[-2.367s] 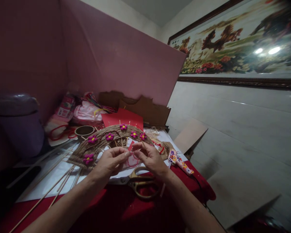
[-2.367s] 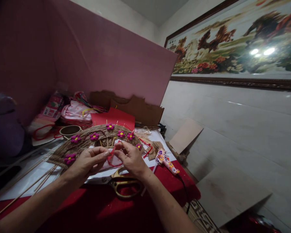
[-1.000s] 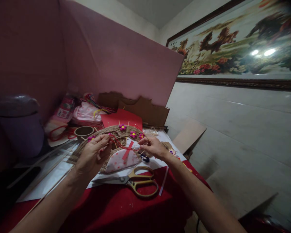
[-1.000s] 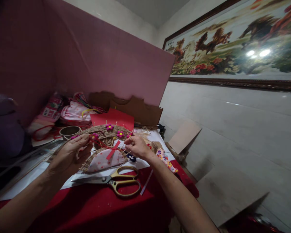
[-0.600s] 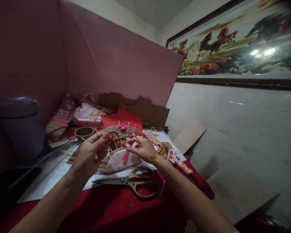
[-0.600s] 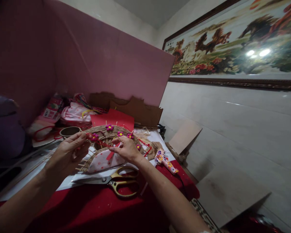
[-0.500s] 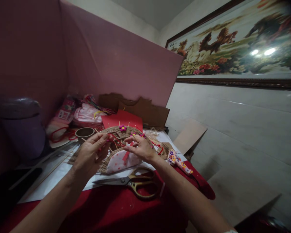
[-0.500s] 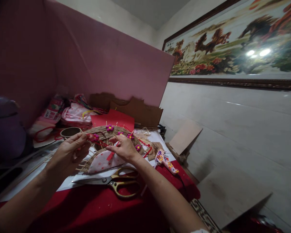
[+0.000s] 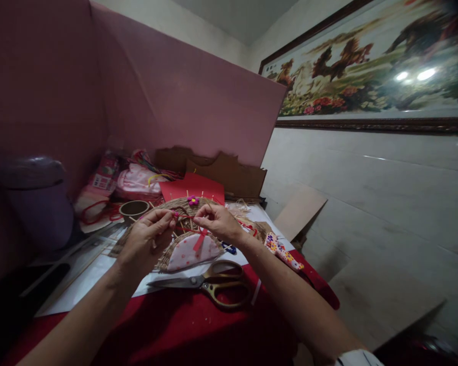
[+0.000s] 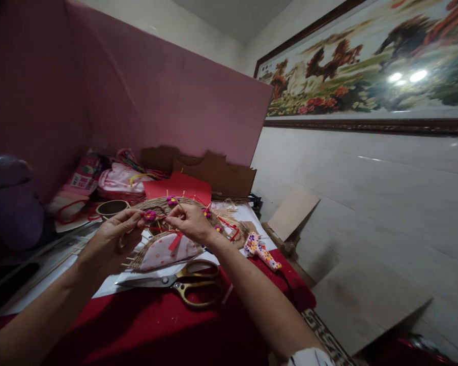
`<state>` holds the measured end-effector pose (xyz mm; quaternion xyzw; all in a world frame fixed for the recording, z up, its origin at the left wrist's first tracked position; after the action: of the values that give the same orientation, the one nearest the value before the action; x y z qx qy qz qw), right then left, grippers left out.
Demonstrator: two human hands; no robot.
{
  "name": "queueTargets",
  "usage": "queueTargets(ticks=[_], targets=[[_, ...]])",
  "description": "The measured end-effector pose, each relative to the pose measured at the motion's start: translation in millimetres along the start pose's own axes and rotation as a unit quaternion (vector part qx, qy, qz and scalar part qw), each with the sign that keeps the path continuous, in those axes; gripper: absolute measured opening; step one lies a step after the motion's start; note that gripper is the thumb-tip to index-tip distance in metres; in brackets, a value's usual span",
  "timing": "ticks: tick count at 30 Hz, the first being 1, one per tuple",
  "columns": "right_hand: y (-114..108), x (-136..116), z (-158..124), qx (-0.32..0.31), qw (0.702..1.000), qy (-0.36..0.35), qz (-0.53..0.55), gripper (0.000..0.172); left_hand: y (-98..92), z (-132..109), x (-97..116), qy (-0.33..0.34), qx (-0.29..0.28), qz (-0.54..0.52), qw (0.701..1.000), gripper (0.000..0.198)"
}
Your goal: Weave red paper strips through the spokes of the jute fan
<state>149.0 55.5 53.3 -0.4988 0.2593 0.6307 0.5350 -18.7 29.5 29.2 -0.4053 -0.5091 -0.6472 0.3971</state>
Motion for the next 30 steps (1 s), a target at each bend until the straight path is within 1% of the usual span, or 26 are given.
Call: queueTargets(ticks=[2,5,8,11,14,18,22,27,30], targets=[[-4.3,3.6,-3.2,-0.009,1.0,-0.002,0.023,0.01,-0.2,0.4,-0.1,0.001,0.005,-0.005,1.0,0.023],[-11.4,13.1,-6.7,-0.025,0.999,0.003,0.042,0.007,-0.9,0.6,0.8,-0.001,0.036,-0.01,0.999,0.027],[-22.9,21.8,-9.7,-0.009,0.999,-0.019,-0.033,0.004,-1.3,0.7,1.6,-0.002,0.053,-0.003,0.999,0.027],[-33.8,31.0,-13.3,0.001,0.993,-0.032,-0.116,0.004,-0.9,0.9,1.5,0.016,0.036,0.003,0.999,0.025],[-38.3,41.7,-17.5,0.004,0.989,-0.03,-0.142,0.01,0.3,0.8,0.8,0.034,0.021,0.016,0.999,0.024],[-34.4,51.7,-21.4,0.025,0.992,-0.028,-0.117,0.014,4.7,1.1,2.5,0.059,0.014,0.043,0.997,0.021],[-26.0,53.2,-20.7,0.03,0.994,-0.029,-0.096,0.014,12.3,1.9,8.0,0.086,0.004,0.06,0.994,0.018],[-16.9,52.4,-16.6,0.011,0.997,-0.028,-0.071,0.011,22.3,2.6,17.6,0.09,-0.012,0.06,0.994,0.018],[-17.2,50.9,-17.0,-0.006,0.999,-0.023,-0.044,0.01,24.3,5.2,23.1,0.088,-0.016,0.059,0.994,0.019]])
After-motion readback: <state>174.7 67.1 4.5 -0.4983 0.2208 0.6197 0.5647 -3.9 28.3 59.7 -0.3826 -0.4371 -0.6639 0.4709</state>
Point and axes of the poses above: each hand's wrist, its own z-axis towards the middle knuckle, its own y-axis out of the palm, x = y × z, the point moved 2 cm from there along z, towards the middle knuckle, and after that the axes turned 15 degrees about z, right-handed, at the moved point
